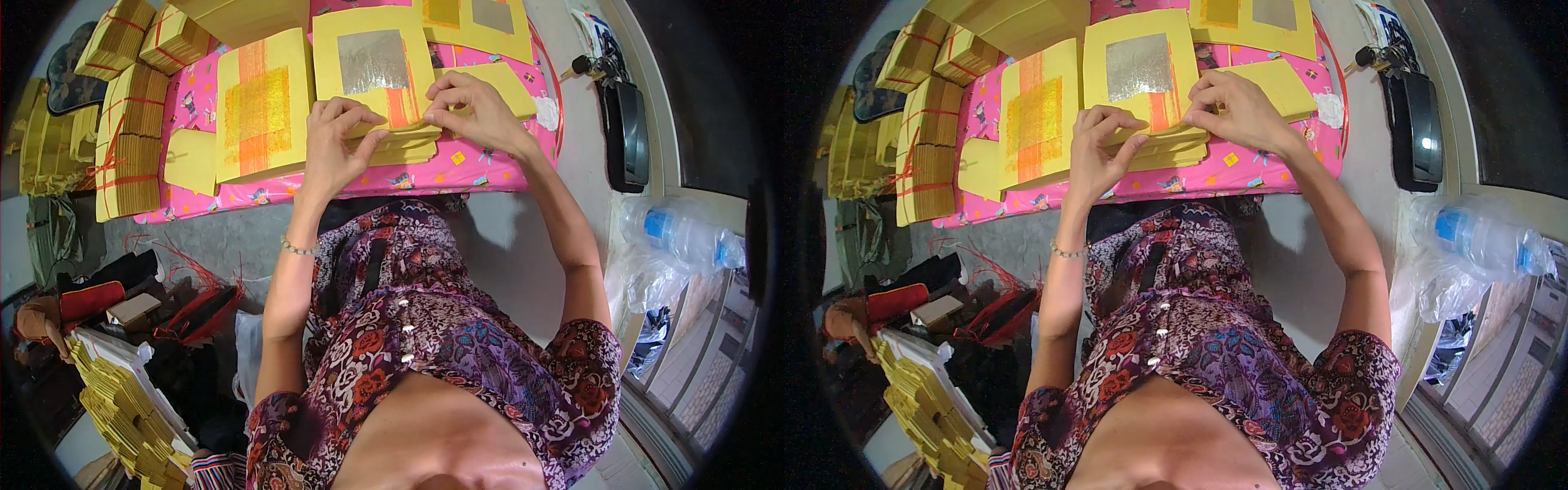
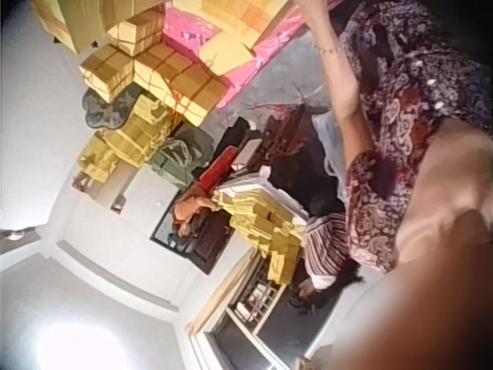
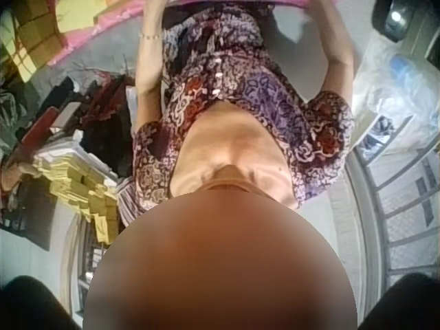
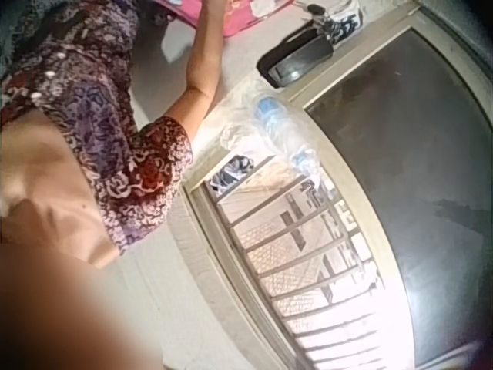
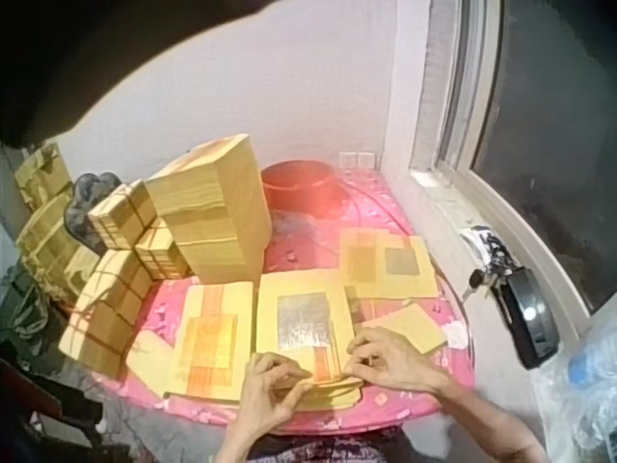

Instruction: Counting and tying bundles of joss paper with red ribbon.

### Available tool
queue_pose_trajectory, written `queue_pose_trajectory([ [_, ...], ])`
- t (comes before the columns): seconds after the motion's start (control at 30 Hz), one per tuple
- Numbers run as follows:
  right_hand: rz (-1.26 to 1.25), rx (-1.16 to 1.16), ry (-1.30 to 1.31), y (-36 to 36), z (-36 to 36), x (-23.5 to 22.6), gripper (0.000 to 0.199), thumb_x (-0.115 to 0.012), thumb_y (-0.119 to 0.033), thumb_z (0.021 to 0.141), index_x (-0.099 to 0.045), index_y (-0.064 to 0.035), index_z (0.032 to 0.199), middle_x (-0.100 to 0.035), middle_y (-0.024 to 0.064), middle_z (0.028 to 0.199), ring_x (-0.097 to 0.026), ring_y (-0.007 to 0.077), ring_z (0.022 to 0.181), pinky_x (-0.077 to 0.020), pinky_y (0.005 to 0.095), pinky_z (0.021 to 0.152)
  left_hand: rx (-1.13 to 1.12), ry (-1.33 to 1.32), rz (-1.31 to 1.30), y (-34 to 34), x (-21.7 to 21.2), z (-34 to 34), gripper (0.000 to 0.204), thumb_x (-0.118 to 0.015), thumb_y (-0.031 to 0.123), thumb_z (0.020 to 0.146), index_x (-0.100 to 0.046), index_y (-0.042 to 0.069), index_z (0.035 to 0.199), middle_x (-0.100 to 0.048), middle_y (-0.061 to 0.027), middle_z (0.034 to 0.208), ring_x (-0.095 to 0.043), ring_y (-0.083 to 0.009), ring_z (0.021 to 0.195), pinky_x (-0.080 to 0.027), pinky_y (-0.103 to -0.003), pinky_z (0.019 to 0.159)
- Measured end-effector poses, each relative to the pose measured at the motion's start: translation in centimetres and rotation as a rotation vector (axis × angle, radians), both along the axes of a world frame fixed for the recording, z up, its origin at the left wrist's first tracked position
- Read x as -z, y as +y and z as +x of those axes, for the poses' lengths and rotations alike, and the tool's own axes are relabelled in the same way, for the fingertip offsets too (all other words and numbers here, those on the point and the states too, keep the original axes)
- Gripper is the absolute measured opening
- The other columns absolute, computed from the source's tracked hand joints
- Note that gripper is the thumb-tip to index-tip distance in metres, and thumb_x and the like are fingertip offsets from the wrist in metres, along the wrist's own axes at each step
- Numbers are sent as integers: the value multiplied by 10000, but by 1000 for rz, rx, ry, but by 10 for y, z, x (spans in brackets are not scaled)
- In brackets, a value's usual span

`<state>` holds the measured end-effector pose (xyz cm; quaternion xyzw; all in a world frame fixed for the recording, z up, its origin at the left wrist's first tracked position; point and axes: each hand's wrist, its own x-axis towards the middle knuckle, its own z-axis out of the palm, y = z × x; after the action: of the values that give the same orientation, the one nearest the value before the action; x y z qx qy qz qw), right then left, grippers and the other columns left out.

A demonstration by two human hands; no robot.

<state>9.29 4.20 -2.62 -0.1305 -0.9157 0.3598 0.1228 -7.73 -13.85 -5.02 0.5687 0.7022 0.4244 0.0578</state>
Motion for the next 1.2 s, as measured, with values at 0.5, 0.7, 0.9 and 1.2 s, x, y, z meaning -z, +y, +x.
queue_pose_trajectory([
  [0.5,201,77,54,-12,-8,-29,199,-650,-238,830,-662,-39,830,-644,69,848,-615,249,794,-481,349,700,15,241,-87,8,-26,7,358,-770,223,691,-643,80,994,-586,-96,905,-525,-290,859,-442,-389,762],
  [0.7,113,88,319,-11,-24,-42,265,-614,-267,871,-628,-39,1006,-616,96,1025,-607,235,955,-489,333,777,-98,241,55,16,-18,2,263,-590,-37,753,-613,66,995,-573,-102,876,-526,-283,811,-443,-383,711],
  [0.9,-397,296,432,17,-39,-2,450,-505,-277,960,-425,-3,1308,-517,143,1256,-524,217,1144,-457,351,903,-274,27,461,14,-34,-17,187,-560,-52,800,-595,21,968,-561,-125,814,-543,-308,756,-430,-362,666],
  [1.2,-525,244,663,26,-57,8,429,-368,-252,1009,-351,32,1331,-420,131,1301,-393,176,1202,-269,299,1043,-58,-556,587,2,-4,-30,225,-482,75,960,-520,-24,1158,-602,-57,1037,-537,-111,1003,-420,-249,858],
])
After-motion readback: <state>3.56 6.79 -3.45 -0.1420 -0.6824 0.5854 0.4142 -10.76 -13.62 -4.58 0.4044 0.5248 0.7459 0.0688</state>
